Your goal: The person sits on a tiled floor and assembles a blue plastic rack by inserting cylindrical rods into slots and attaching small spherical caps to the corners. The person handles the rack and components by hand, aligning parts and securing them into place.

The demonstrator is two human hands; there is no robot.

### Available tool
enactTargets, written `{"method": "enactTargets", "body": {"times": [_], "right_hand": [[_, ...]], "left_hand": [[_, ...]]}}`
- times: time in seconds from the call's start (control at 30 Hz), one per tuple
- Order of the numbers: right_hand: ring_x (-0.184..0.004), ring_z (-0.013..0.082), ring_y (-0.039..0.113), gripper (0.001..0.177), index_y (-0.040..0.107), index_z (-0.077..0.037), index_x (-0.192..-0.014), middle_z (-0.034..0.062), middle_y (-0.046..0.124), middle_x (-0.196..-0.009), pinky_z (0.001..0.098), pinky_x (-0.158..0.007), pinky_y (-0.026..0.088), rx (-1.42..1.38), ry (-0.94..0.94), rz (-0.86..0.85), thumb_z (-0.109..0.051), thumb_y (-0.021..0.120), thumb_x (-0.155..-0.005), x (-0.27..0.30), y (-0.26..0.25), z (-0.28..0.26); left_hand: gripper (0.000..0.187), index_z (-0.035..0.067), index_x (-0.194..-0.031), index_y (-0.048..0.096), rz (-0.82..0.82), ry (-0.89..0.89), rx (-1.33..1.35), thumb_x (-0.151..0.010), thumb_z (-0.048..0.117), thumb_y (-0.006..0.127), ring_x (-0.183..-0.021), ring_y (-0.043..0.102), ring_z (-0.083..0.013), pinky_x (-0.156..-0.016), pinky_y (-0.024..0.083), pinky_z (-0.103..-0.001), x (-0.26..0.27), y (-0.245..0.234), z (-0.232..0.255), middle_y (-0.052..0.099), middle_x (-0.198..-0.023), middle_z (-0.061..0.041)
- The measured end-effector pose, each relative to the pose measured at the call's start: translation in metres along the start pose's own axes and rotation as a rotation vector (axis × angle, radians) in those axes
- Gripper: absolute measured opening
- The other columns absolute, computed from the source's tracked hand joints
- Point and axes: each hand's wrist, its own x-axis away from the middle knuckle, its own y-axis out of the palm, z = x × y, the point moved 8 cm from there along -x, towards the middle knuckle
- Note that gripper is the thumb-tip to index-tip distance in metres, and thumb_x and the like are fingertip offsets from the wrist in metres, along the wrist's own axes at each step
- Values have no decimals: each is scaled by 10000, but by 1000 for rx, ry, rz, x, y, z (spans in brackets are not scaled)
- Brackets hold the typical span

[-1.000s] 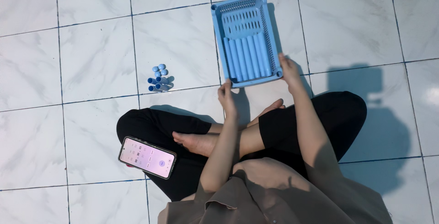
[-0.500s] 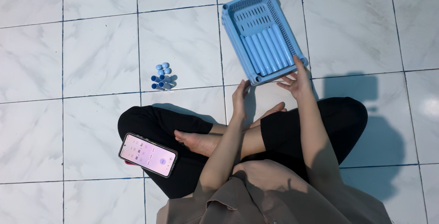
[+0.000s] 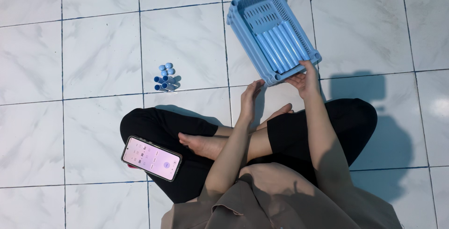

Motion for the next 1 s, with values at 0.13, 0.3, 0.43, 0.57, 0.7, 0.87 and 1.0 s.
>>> {"method": "enactTargets", "body": {"times": [0.13, 0.3, 0.43, 0.57, 0.7, 0.87, 1.0], "right_hand": [[-1144, 390, 666, 807, 410, 38, -1422, 255, 586, -1226, 512, -981, 572, -5, -13, 88, -396, 679, -797, 6, -4, -8], [-1038, 289, 687, 677, 542, -20, -1333, 161, 641, -1158, 417, -858, 581, 72, -29, 128, -362, 680, -765, -3, -16, -10], [-849, 230, 565, 584, 667, 21, -1283, 136, 673, -1075, 379, -685, 419, 77, -74, 155, -376, 748, -863, -16, -30, -11], [-933, 204, 722, 508, 683, 27, -1189, 122, 731, -1077, 318, -819, 573, -23, -152, 121, -330, 771, -838, -17, -29, -17], [-971, 198, 711, 522, 639, -49, -1261, 132, 715, -1089, 321, -822, 584, -91, -218, 78, -395, 713, -877, 0, -22, -31], [-1019, 190, 647, 632, 604, 12, -1377, 118, 676, -1131, 319, -837, 529, 117, -194, 68, -463, 681, -967, 9, -23, -42], [-1040, 230, 670, 707, 514, 44, -1380, 174, 666, -1176, 347, -872, 542, 723, -192, 200, -501, 662, -955, 5, -36, -44]], "left_hand": [[669, -8, -1415, 512, 98, 6, 8, -974, 493, 560, -1319, 561, -247, -1145, 394, -407, -1, -12, -3, 618, -1368, -161], [830, 21, -1529, 331, 346, 106, 165, -920, 478, 660, -1296, 544, -276, -1146, 374, -390, -10, -48, 1, 559, -1395, -184], [881, 26, -1566, 310, 572, 169, 232, -918, 506, 665, -1211, 509, -240, -1089, 398, -384, -13, -89, 4, 499, -1432, -191], [945, -10, -1575, 312, 543, 260, 95, -927, 582, 665, -1338, 464, -145, -1114, 336, -294, -19, -111, 26, 452, -1502, -123], [902, -42, -1461, 500, 493, 73, -89, -874, 619, 675, -1139, 542, -218, -968, 431, -328, -32, -125, 38, 600, -1329, -186], [821, -56, -1315, 651, 463, -59, -227, -820, 595, 727, -1063, 588, -278, -921, 451, -351, -33, -126, 41, 709, -1166, -169], [826, -65, -1322, 613, 452, -5, -175, -819, 573, 759, -1121, 616, -198, -988, 448, -289, -32, -124, 47, 690, -1182, -140]]}}
